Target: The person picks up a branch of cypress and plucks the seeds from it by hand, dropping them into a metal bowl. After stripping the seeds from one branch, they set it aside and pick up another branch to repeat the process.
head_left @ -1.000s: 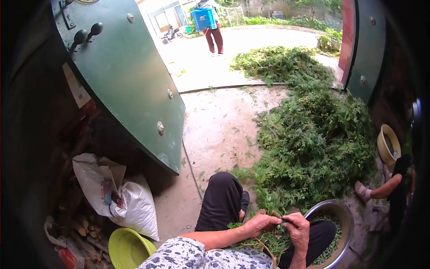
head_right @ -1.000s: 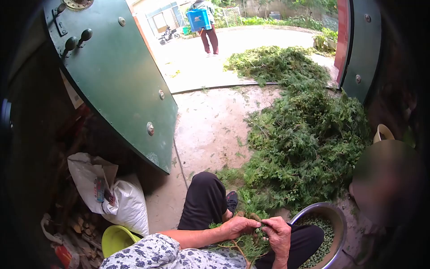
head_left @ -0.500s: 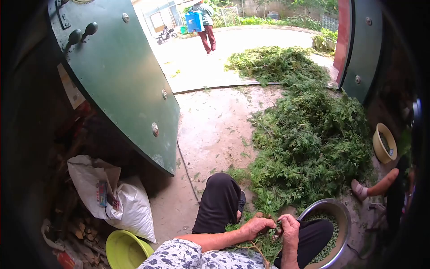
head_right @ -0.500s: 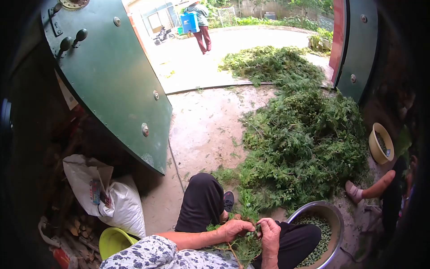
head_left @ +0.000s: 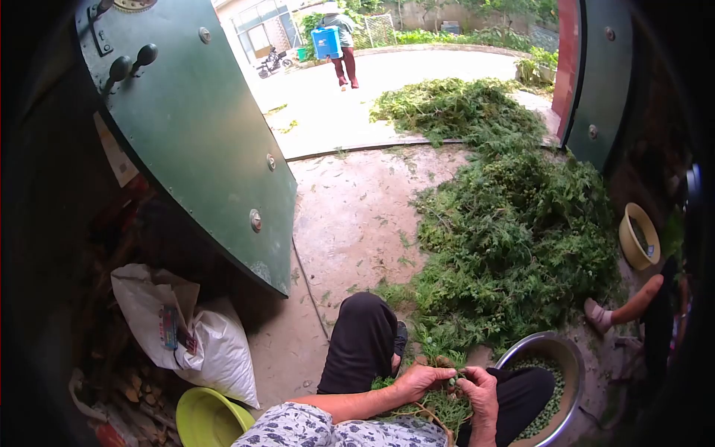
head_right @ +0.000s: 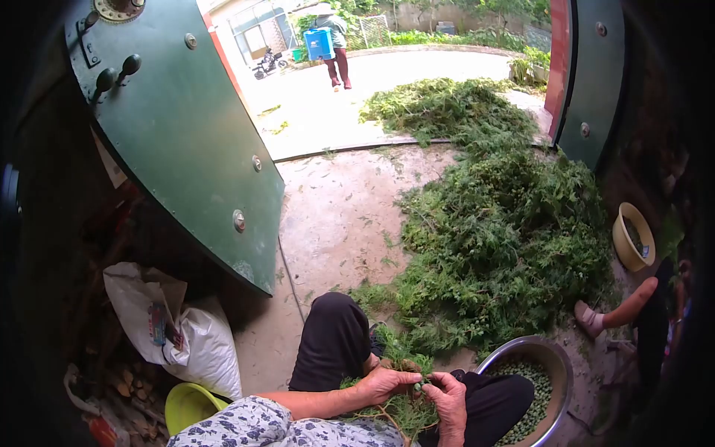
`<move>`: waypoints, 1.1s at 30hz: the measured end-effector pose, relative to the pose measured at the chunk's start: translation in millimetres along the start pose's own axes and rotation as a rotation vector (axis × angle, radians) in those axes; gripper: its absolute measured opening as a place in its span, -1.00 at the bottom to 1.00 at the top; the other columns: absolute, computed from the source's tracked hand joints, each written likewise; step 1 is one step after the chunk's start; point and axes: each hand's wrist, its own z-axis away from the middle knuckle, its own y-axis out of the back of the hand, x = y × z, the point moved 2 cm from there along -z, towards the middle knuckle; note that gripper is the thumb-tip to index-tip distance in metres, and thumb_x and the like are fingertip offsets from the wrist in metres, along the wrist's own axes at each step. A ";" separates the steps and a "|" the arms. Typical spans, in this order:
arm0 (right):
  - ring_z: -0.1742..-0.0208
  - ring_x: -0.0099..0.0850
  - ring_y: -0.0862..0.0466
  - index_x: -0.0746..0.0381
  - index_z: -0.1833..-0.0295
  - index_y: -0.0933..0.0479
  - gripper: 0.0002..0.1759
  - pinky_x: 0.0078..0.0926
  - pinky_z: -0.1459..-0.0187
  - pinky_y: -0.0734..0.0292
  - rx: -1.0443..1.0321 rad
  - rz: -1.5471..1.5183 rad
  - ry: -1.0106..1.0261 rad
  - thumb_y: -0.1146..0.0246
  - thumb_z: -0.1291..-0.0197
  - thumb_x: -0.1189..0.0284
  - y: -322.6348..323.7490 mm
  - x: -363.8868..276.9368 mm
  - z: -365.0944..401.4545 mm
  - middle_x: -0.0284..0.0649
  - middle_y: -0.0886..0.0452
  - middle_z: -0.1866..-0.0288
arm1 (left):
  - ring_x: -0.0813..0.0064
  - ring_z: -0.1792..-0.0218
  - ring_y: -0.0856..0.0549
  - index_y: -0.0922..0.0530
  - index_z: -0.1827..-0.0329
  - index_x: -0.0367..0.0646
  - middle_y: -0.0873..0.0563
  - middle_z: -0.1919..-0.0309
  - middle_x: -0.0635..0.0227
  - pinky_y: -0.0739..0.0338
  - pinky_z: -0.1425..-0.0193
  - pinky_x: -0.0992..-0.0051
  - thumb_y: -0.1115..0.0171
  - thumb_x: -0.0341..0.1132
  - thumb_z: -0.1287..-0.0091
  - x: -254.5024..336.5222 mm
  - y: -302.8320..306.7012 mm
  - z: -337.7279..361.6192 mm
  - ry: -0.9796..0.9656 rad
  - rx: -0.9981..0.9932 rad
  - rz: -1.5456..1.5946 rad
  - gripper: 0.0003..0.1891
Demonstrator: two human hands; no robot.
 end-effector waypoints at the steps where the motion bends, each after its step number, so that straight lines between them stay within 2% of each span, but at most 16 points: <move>1: 0.52 -0.67 -0.49 0.41 0.19 -0.53 -0.77 -0.72 0.50 -0.39 0.019 0.021 0.000 -0.33 0.00 0.59 -0.8 -2.7 0.9 -0.33 -0.58 0.43 | 0.44 0.36 -0.66 -0.55 0.20 -0.23 -0.65 0.35 0.31 -0.61 0.32 0.42 -0.24 -0.46 -0.23 2.7 -5.3 3.4 -0.011 0.011 -0.001 -0.88; 5: 0.53 -0.67 -0.47 0.41 0.24 -0.55 -0.81 -0.73 0.52 -0.36 0.011 0.163 0.039 -0.34 0.03 0.61 -4.8 -13.1 5.5 -0.36 -0.57 0.48 | 0.44 0.40 -0.66 -0.53 0.18 -0.26 -0.65 0.37 0.30 -0.60 0.39 0.45 -0.27 -0.46 -0.21 6.6 -17.7 11.1 -0.055 0.106 -0.048 -0.84; 9: 0.56 -0.68 -0.46 0.39 0.29 -0.57 -0.87 -0.72 0.53 -0.34 0.019 0.187 0.041 -0.31 0.02 0.61 -4.6 -15.7 7.0 -0.38 -0.55 0.51 | 0.44 0.42 -0.66 -0.52 0.16 -0.27 -0.65 0.38 0.31 -0.59 0.40 0.47 -0.30 -0.44 -0.20 1.8 -4.1 2.8 -0.052 0.035 -0.073 -0.81; 12: 0.57 -0.68 -0.45 0.39 0.32 -0.56 -0.90 -0.72 0.53 -0.34 0.016 0.152 0.013 -0.29 0.00 0.60 -5.8 -20.4 6.7 -0.38 -0.55 0.52 | 0.44 0.40 -0.66 -0.53 0.15 -0.26 -0.65 0.38 0.32 -0.58 0.34 0.48 -0.30 -0.40 -0.21 -0.6 5.7 -4.2 0.021 0.020 -0.137 -0.80; 14: 0.58 -0.68 -0.45 0.39 0.34 -0.56 -0.92 -0.72 0.53 -0.34 0.023 0.126 -0.004 -0.28 -0.01 0.60 -6.2 -21.1 7.8 -0.38 -0.55 0.52 | 0.44 0.37 -0.67 -0.53 0.14 -0.25 -0.65 0.37 0.32 -0.57 0.26 0.48 -0.27 -0.35 -0.23 -2.3 13.1 -8.7 0.155 -0.018 -0.156 -0.79; 17: 0.57 -0.67 -0.46 0.40 0.35 -0.55 -0.93 -0.71 0.52 -0.36 0.036 0.142 -0.009 -0.26 -0.01 0.62 -5.0 -18.6 9.6 -0.38 -0.53 0.51 | 0.44 0.33 -0.67 -0.53 0.14 -0.26 -0.66 0.35 0.32 -0.56 0.20 0.46 -0.25 -0.33 -0.24 3.4 8.1 0.0 0.150 -0.013 -0.280 -0.78; 20: 0.56 -0.66 -0.46 0.40 0.36 -0.53 -0.93 -0.71 0.52 -0.37 0.052 0.321 0.134 -0.25 0.00 0.63 -2.2 -13.9 8.8 -0.37 -0.50 0.49 | 0.45 0.30 -0.68 -0.53 0.12 -0.27 -0.66 0.33 0.31 -0.57 0.22 0.46 -0.24 -0.35 -0.24 2.3 6.9 1.7 0.128 -0.020 -0.264 -0.78; 21: 0.57 -0.65 -0.45 0.40 0.36 -0.53 -0.93 -0.71 0.53 -0.37 0.042 0.415 0.261 -0.25 0.00 0.63 -2.4 -14.7 8.3 -0.37 -0.49 0.48 | 0.45 0.30 -0.68 -0.53 0.12 -0.27 -0.66 0.33 0.31 -0.57 0.22 0.46 -0.24 -0.35 -0.24 3.1 5.4 3.4 0.124 -0.019 -0.264 -0.78; 22: 0.57 -0.65 -0.44 0.40 0.35 -0.53 -0.93 -0.71 0.54 -0.37 0.034 0.508 0.388 -0.25 0.01 0.64 -6.1 -20.0 8.7 -0.36 -0.47 0.48 | 0.53 0.34 -0.66 -0.57 0.18 -0.24 -0.66 0.36 0.37 -0.53 0.28 0.54 -0.28 -0.35 -0.19 5.7 0.7 6.8 0.086 -0.012 -0.263 -0.80; 23: 0.57 -0.65 -0.44 0.40 0.35 -0.53 -0.93 -0.71 0.54 -0.37 0.033 0.508 0.389 -0.25 0.01 0.64 -9.5 -23.3 10.4 -0.36 -0.47 0.48 | 0.60 0.38 -0.64 -0.60 0.23 -0.20 -0.66 0.39 0.43 -0.49 0.34 0.61 -0.31 -0.34 -0.15 7.7 -2.9 9.4 0.048 -0.004 -0.263 -0.82; 25: 0.57 -0.68 -0.40 0.36 0.40 -0.52 -0.95 -0.70 0.52 -0.30 0.090 0.318 0.207 -0.25 0.02 0.61 -15.7 -28.0 14.6 -0.44 -0.45 0.57 | 0.60 0.40 -0.64 -0.60 0.22 -0.20 -0.67 0.39 0.43 -0.49 0.37 0.61 -0.31 -0.35 -0.16 8.7 -6.5 11.8 0.036 0.010 -0.278 -0.83; 26: 0.57 -0.68 -0.40 0.36 0.40 -0.52 -0.95 -0.70 0.52 -0.30 0.088 0.318 0.207 -0.25 0.02 0.61 -13.2 -24.9 14.7 -0.44 -0.45 0.57 | 0.61 0.41 -0.64 -0.60 0.21 -0.21 -0.67 0.39 0.43 -0.50 0.41 0.61 -0.31 -0.37 -0.16 9.2 -6.8 12.5 0.026 0.024 -0.293 -0.83; 28: 0.57 -0.68 -0.42 0.36 0.36 -0.54 -0.92 -0.71 0.51 -0.34 0.086 0.224 0.017 -0.26 0.03 0.61 -7.7 -15.3 13.7 -0.43 -0.49 0.56 | 0.60 0.43 -0.64 -0.59 0.20 -0.23 -0.67 0.38 0.41 -0.51 0.41 0.60 -0.31 -0.38 -0.16 10.7 -5.2 12.4 0.038 0.018 -0.368 -0.82; 30: 0.56 -0.68 -0.44 0.36 0.34 -0.54 -0.90 -0.71 0.52 -0.35 0.072 0.204 -0.025 -0.27 0.03 0.60 -6.5 -18.6 16.4 -0.43 -0.50 0.55 | 0.60 0.44 -0.64 -0.58 0.19 -0.25 -0.66 0.37 0.39 -0.52 0.42 0.59 -0.31 -0.39 -0.16 9.4 -4.1 12.3 0.052 0.011 -0.445 -0.81; 32: 0.56 -0.68 -0.46 0.36 0.32 -0.55 -0.89 -0.71 0.52 -0.37 0.059 0.184 -0.070 -0.27 0.03 0.60 -5.6 -17.2 16.9 -0.42 -0.52 0.55 | 0.45 0.39 -0.68 -0.52 0.16 -0.32 -0.64 0.36 0.29 -0.61 0.34 0.47 -0.29 -0.43 -0.19 5.2 -4.2 11.4 0.048 -0.004 -0.255 -0.79; 33: 0.55 -0.68 -0.47 0.35 0.32 -0.54 -0.90 -0.72 0.53 -0.37 0.060 0.200 -0.021 -0.26 0.01 0.60 -2.4 -13.0 15.3 -0.42 -0.52 0.54 | 0.45 0.39 -0.68 -0.52 0.16 -0.32 -0.64 0.36 0.29 -0.61 0.34 0.47 -0.29 -0.43 -0.19 4.8 -4.3 10.5 0.048 -0.002 -0.253 -0.79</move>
